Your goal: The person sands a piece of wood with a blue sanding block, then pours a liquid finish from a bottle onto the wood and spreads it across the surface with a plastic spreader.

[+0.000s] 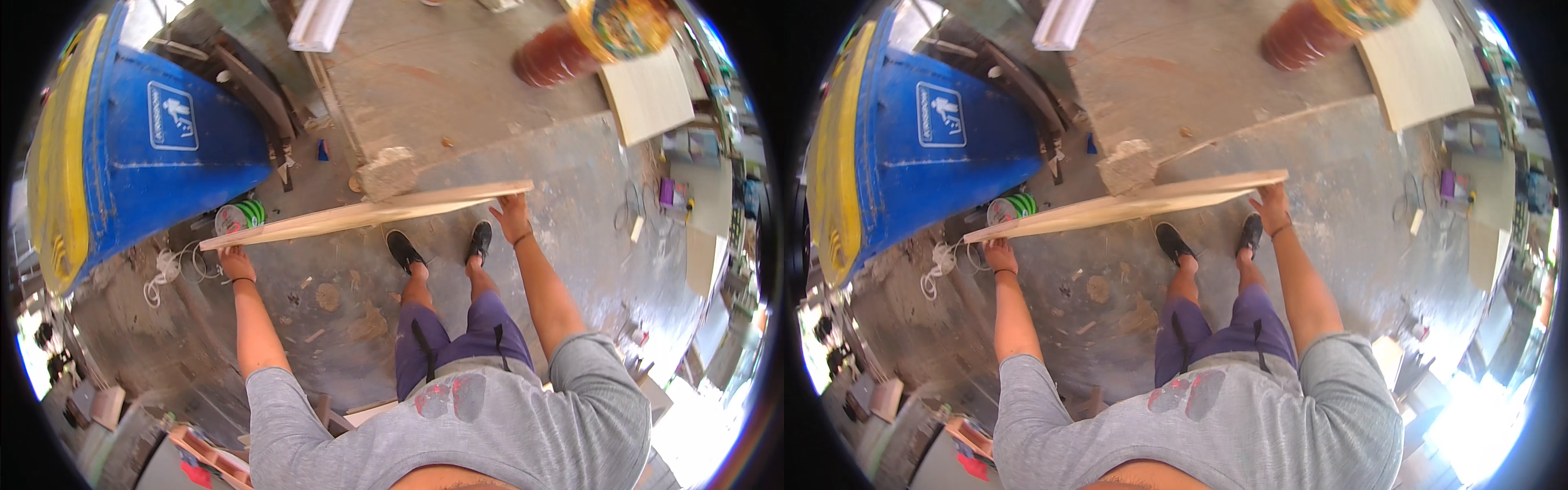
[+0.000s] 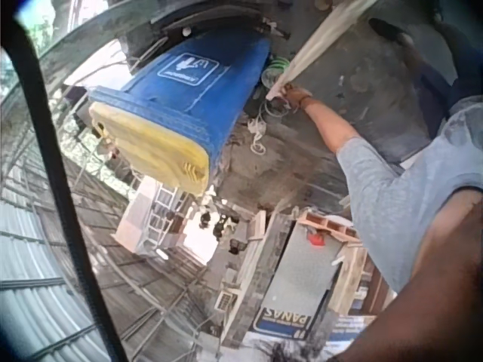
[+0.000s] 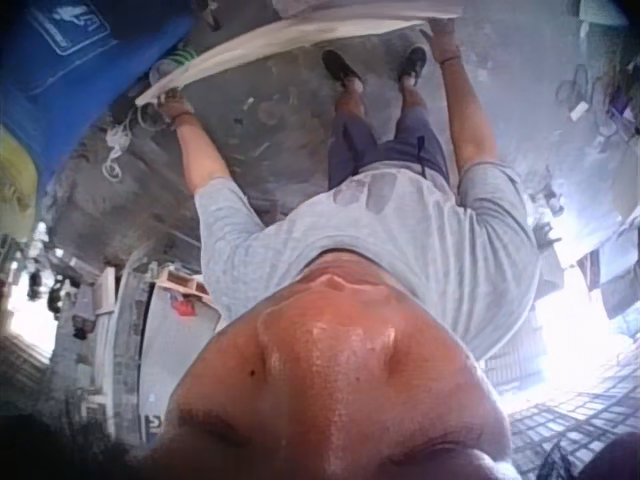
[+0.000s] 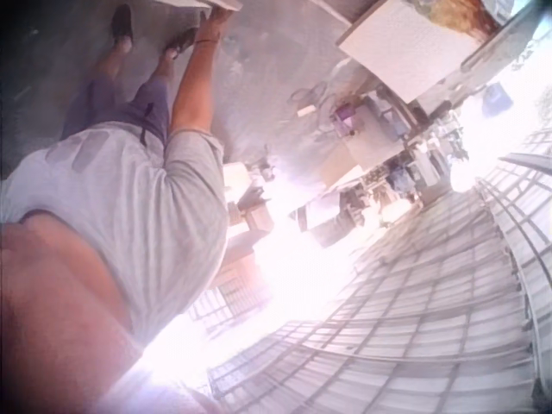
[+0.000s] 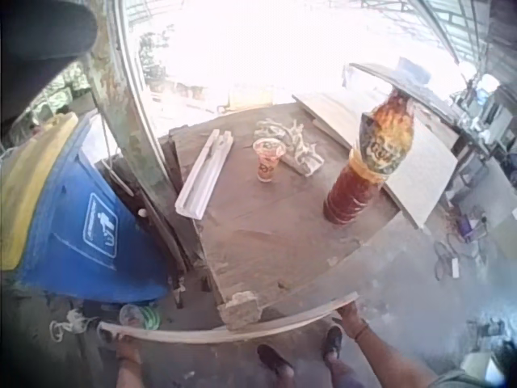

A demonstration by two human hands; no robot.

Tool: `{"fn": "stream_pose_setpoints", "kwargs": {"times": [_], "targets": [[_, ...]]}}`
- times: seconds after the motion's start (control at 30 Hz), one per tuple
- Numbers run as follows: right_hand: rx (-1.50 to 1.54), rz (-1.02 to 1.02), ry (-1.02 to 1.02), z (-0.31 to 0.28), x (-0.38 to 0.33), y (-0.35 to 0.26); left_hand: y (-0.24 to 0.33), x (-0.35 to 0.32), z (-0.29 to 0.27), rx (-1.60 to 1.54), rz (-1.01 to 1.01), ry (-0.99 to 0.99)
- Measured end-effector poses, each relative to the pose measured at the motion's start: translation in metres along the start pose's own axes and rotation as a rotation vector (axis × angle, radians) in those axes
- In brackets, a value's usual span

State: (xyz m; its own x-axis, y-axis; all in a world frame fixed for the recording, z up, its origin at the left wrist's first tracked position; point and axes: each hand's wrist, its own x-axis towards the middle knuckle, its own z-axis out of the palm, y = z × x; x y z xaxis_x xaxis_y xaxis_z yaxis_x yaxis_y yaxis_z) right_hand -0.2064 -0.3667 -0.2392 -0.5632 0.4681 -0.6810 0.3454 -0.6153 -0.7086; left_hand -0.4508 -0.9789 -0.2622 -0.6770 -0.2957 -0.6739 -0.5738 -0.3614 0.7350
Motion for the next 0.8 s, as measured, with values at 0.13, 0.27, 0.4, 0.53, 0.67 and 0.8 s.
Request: {"fn": "stream_pose_setpoints", "kwargs": {"times": [0.13,0.27,0.4,0.53,0.67,0.8], "targets": [[-0.056,-0.036,0.113,-0.008,-0.011,-0.018,0.023,-0.038,0.025,-0.251,-0.003,-0.077],[-0.206,-0.116,0.233,-0.046,-0.042,-0.032,0.016,-0.086,0.030,-0.171,0.023,0.049],[-0.078,-0.136,0.337,-0.107,-0.104,-0.036,-0.045,-0.151,0.020,0.004,-0.201,-0.006],[0.351,-0.184,0.231,-0.152,-0.166,-0.065,-0.144,-0.245,0.009,0.223,-0.466,-0.085],[0.563,-0.291,0.070,-0.179,-0.204,-0.106,-0.201,-0.336,0.060,0.247,-0.637,-0.184],[0.749,-0.422,-0.022,-0.223,-0.243,-0.140,-0.214,-0.394,0.151,0.408,-0.570,-0.487]]}}
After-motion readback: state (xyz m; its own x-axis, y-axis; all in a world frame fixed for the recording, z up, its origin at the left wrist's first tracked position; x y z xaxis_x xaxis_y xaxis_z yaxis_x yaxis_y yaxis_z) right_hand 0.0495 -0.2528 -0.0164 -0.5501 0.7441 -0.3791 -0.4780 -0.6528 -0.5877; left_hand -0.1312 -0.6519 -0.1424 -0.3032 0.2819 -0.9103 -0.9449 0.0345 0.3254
